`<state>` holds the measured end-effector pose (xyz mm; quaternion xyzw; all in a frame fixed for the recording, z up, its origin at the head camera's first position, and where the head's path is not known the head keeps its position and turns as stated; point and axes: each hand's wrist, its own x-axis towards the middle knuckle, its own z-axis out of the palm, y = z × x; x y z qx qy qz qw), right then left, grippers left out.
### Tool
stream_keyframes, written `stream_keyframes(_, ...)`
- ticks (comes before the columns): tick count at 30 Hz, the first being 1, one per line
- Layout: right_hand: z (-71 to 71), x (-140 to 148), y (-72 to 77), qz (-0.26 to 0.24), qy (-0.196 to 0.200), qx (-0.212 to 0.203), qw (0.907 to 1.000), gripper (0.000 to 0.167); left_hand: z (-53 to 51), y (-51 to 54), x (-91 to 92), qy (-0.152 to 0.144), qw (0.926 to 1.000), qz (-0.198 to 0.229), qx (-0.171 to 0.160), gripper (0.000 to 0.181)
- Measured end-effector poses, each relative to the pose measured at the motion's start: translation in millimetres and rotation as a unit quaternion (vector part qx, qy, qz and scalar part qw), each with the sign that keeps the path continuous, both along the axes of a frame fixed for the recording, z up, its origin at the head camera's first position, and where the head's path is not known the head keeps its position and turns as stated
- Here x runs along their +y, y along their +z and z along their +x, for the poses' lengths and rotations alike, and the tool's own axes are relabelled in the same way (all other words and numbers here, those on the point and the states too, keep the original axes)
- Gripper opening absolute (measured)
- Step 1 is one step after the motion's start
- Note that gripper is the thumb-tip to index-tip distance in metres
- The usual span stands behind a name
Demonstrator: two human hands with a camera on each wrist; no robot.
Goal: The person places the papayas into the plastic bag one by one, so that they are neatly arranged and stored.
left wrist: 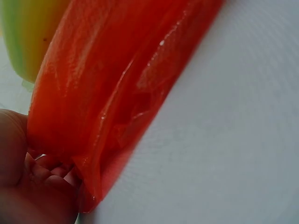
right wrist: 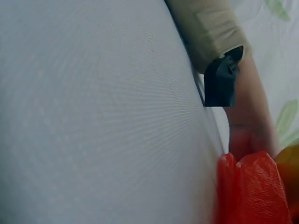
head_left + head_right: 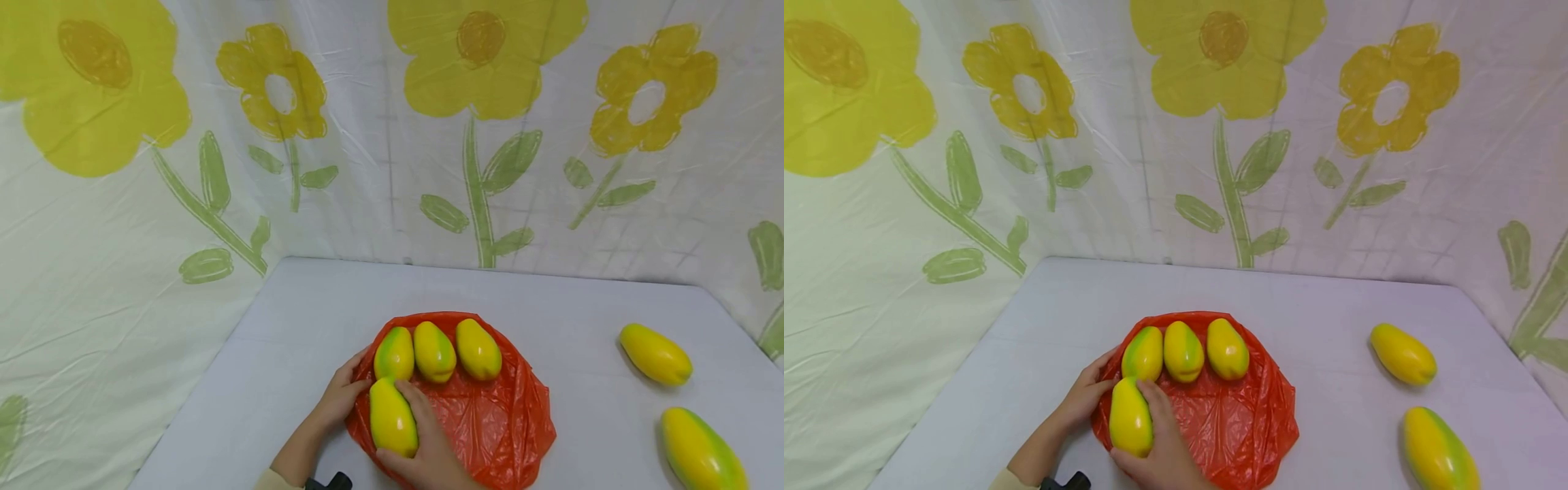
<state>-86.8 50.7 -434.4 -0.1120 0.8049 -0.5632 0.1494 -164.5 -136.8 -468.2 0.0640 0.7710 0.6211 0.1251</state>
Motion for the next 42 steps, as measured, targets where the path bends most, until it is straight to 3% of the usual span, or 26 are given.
stream_keyframes(5,0.6,0,-4.2,-0.009,0.028,-0.014,0.9995,0.082,-0.1,-0.7,0.9,0.0,1.0,-0.002,0.004,0.056)
stream_keyframes(24,0.7,-2,-13.0,-0.026,0.049,-0.067,0.9962,0.085,-0.3,-1.7,2.4,0.005,0.9998,-0.015,0.013,0.057)
stream_keyframes(42,-0.2,-2,-18.6,-0.02,0.042,-0.043,0.998,0.085,0.3,-0.7,3.3,0.004,0.9995,-0.019,0.023,0.055)
